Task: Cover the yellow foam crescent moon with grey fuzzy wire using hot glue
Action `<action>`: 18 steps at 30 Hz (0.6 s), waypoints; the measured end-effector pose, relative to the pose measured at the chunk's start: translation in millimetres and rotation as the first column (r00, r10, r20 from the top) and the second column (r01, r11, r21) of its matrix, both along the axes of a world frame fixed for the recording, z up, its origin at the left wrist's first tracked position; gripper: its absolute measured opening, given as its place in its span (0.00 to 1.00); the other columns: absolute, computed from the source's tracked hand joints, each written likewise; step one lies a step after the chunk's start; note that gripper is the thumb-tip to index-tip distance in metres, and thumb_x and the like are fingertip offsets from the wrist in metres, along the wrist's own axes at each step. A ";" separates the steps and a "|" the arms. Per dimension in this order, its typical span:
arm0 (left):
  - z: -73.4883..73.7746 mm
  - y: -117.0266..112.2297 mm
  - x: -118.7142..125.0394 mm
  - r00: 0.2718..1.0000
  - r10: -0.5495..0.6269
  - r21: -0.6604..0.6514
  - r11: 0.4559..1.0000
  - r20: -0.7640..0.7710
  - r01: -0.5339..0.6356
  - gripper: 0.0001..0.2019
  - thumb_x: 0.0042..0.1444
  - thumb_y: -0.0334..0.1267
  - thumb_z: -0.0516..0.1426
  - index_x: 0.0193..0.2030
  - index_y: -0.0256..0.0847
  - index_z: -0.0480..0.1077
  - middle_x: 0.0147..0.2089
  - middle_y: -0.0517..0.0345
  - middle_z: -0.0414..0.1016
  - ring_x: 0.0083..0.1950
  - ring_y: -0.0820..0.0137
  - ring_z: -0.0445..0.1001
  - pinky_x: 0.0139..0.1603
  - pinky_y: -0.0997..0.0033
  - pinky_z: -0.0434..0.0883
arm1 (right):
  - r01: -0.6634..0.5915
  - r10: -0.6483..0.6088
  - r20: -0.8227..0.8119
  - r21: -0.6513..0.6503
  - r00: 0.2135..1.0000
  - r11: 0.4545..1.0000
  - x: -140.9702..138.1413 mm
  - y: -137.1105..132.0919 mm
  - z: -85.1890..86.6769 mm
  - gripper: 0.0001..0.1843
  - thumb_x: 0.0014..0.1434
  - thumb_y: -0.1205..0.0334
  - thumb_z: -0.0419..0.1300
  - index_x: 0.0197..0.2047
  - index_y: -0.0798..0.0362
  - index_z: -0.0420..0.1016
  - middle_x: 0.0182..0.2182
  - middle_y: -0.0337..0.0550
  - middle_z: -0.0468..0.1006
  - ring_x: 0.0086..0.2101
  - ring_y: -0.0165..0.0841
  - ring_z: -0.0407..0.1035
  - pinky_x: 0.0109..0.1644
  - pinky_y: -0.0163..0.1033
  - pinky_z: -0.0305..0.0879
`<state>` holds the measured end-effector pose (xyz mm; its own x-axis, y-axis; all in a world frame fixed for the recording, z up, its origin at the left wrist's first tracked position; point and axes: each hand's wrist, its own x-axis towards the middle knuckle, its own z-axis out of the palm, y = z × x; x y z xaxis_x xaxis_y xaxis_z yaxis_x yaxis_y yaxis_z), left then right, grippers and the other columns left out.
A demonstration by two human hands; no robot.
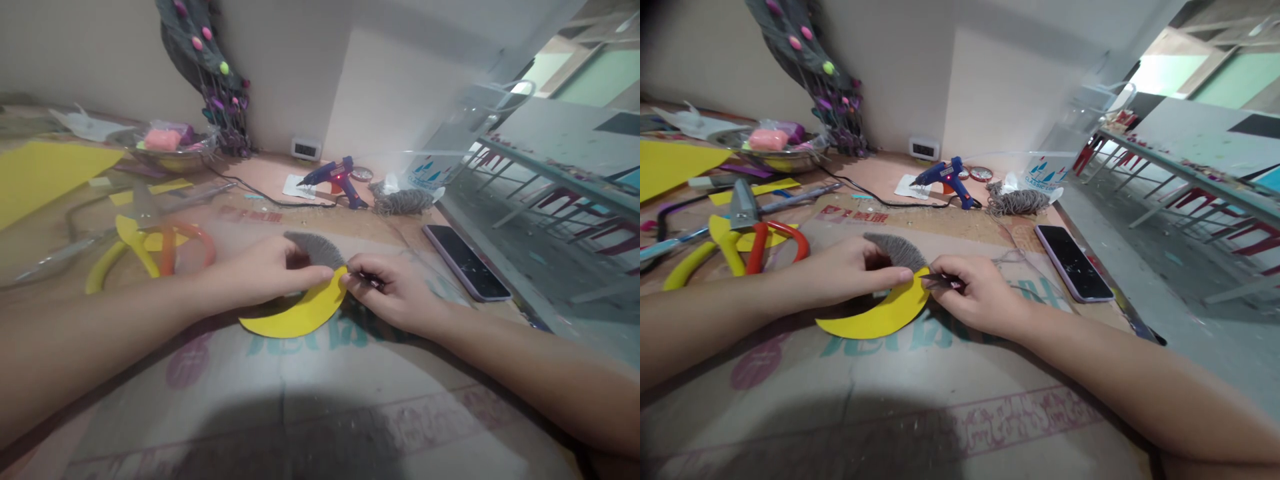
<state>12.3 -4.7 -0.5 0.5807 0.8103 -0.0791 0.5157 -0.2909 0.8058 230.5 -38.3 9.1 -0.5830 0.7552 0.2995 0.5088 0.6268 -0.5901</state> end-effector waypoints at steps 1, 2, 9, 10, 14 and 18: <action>0.2 -0.6 0.0 1.000 -0.003 -0.007 1.000 -0.019 0.003 0.20 0.55 0.55 0.55 0.32 0.38 0.75 0.30 0.58 0.76 0.29 0.70 0.71 0.24 0.75 0.61 | 0.000 0.000 0.003 -0.007 1.000 1.000 0.2 -0.1 -0.2 0.09 0.61 0.66 0.55 0.28 0.54 0.67 0.20 0.32 0.65 0.21 0.23 0.55 0.24 0.29 0.52; 0.1 -1.1 -0.1 1.000 -0.001 -0.016 1.000 -0.028 0.001 0.19 0.55 0.54 0.55 0.33 0.39 0.75 0.31 0.58 0.77 0.29 0.69 0.72 0.25 0.75 0.62 | 0.005 -0.005 0.006 -0.014 1.000 1.000 0.3 -0.2 -0.3 0.09 0.61 0.66 0.55 0.28 0.54 0.67 0.20 0.33 0.65 0.21 0.23 0.56 0.24 0.29 0.52; -0.7 -0.6 0.9 0.981 -0.061 -0.079 0.994 0.186 0.076 0.08 0.55 0.42 0.55 0.34 0.41 0.73 0.34 0.61 0.77 0.39 0.67 0.75 0.35 0.74 0.69 | 0.055 -0.054 0.019 -0.020 0.998 0.998 1.2 -0.3 0.2 0.09 0.60 0.64 0.55 0.28 0.53 0.67 0.20 0.34 0.65 0.22 0.24 0.57 0.24 0.29 0.54; -1.0 0.0 0.9 0.978 -0.058 -0.072 0.995 0.201 0.074 0.09 0.55 0.42 0.55 0.33 0.41 0.72 0.34 0.61 0.77 0.38 0.67 0.75 0.36 0.73 0.69 | 0.058 -0.058 0.020 -0.021 0.998 0.998 1.1 -0.3 0.5 0.09 0.61 0.64 0.54 0.28 0.53 0.66 0.20 0.34 0.65 0.22 0.25 0.57 0.24 0.29 0.54; -3.4 2.4 -0.6 0.981 -0.023 -0.077 0.996 0.192 0.039 0.17 0.58 0.52 0.53 0.32 0.40 0.72 0.30 0.59 0.75 0.32 0.69 0.73 0.32 0.73 0.68 | 0.063 -0.063 0.017 -0.016 0.998 0.998 0.5 -0.2 1.6 0.10 0.61 0.63 0.54 0.27 0.53 0.65 0.20 0.34 0.64 0.22 0.24 0.56 0.25 0.30 0.53; -2.5 2.0 -0.8 0.989 0.005 -0.083 0.997 0.145 0.007 0.19 0.57 0.54 0.54 0.33 0.39 0.73 0.30 0.58 0.75 0.29 0.70 0.72 0.27 0.74 0.66 | 0.056 -0.056 0.008 -0.017 0.998 0.998 0.7 -0.1 1.8 0.10 0.61 0.64 0.54 0.27 0.53 0.65 0.20 0.34 0.64 0.22 0.24 0.56 0.25 0.29 0.54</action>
